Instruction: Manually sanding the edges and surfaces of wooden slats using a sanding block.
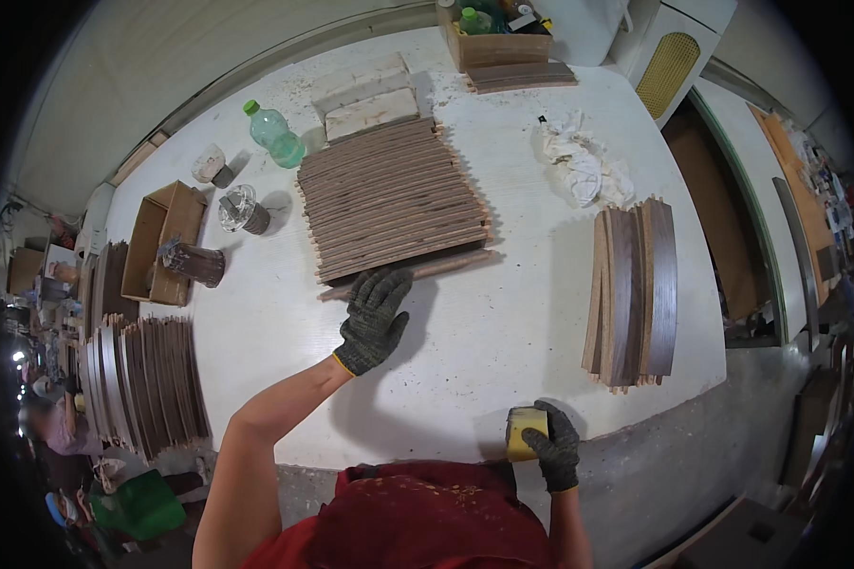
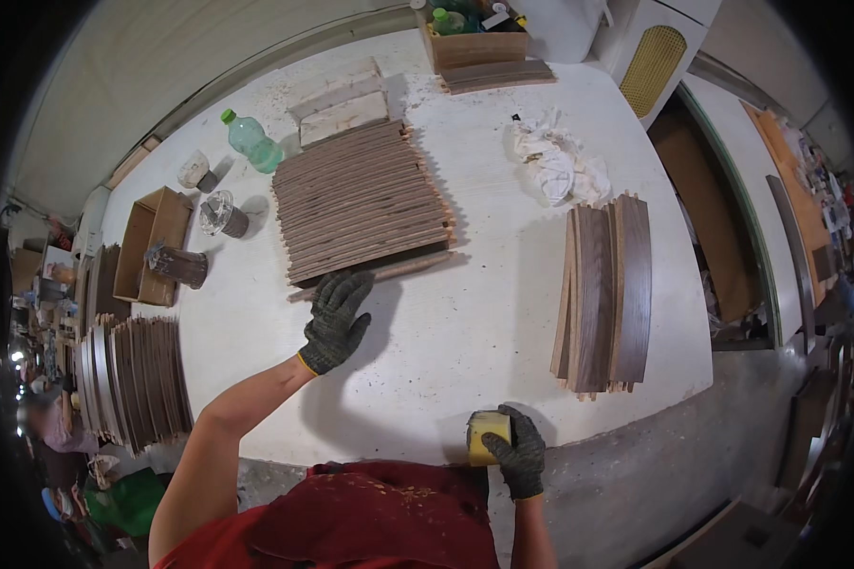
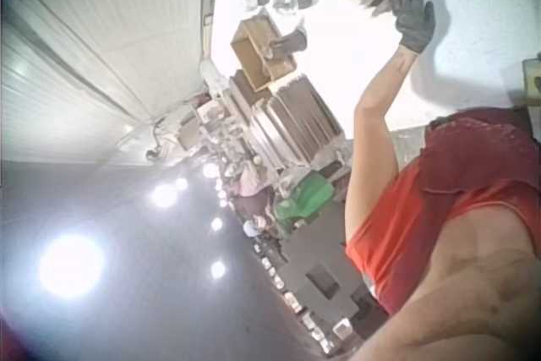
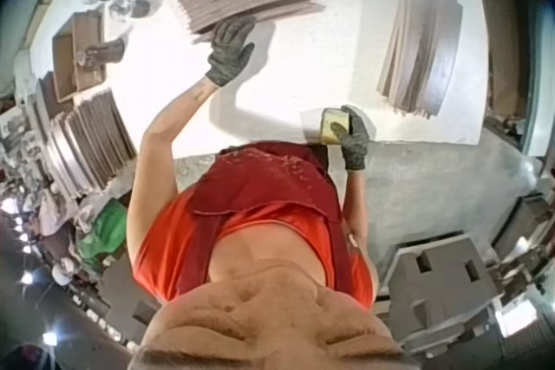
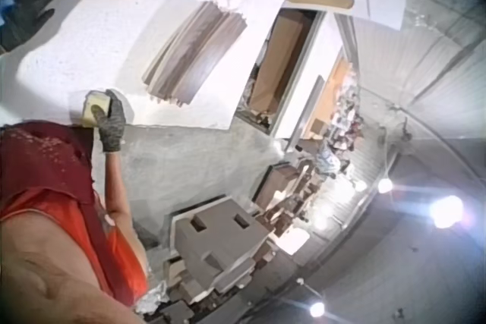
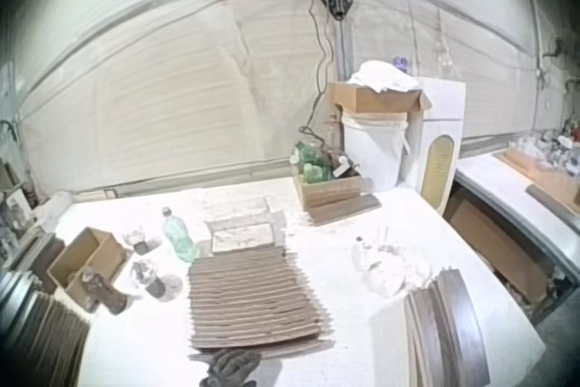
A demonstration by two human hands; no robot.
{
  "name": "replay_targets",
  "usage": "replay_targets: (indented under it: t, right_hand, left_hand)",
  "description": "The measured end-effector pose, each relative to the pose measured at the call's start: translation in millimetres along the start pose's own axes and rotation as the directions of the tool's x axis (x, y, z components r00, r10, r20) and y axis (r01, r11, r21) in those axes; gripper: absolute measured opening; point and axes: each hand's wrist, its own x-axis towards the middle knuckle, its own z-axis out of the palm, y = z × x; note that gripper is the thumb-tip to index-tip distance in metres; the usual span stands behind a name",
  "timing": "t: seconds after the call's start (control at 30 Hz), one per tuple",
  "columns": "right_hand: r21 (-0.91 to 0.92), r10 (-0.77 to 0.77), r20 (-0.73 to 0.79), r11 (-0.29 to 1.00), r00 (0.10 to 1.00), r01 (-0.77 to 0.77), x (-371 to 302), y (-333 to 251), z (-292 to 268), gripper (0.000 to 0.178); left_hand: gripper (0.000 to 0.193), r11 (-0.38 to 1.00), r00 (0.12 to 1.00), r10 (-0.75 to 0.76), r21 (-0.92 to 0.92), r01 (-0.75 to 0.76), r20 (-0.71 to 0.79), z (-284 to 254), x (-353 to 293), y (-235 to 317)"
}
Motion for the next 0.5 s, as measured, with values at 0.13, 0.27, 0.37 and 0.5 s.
replay_targets:
  t: [0.13, 0.27, 0.37, 0.5]
  right_hand:
    - [0.020, 0.010, 0.008, 1.000, 1.000, -0.010, -1.5, -1.6, 2.8, 0.056]
    - [-0.021, -0.008, 0.014, 1.000, 1.000, 0.008, -4.2, -10.2, 1.6, 0.055]
    - [-0.107, -0.049, 0.029, 0.993, 0.998, 0.052, -3.6, -1.9, -0.5, 0.052]
    - [0.226, 0.066, -0.028, 0.972, 0.997, -0.058, -4.1, -11.0, 3.4, 0.053]
  left_hand:
    - [0.067, 0.984, 0.993, -0.038, -0.172, 0.057, 0.111, 10.8, -11.0, -6.3]
    - [0.074, 0.999, 0.998, -0.034, -0.033, 0.035, 0.044, 4.0, 8.7, 6.3]
    - [0.080, 0.997, 0.983, -0.074, -0.023, 0.079, 0.166, 18.2, 14.6, -6.5]
    - [0.071, 0.983, 0.881, -0.182, 0.062, 0.173, 0.436, 6.4, 35.7, 11.3]
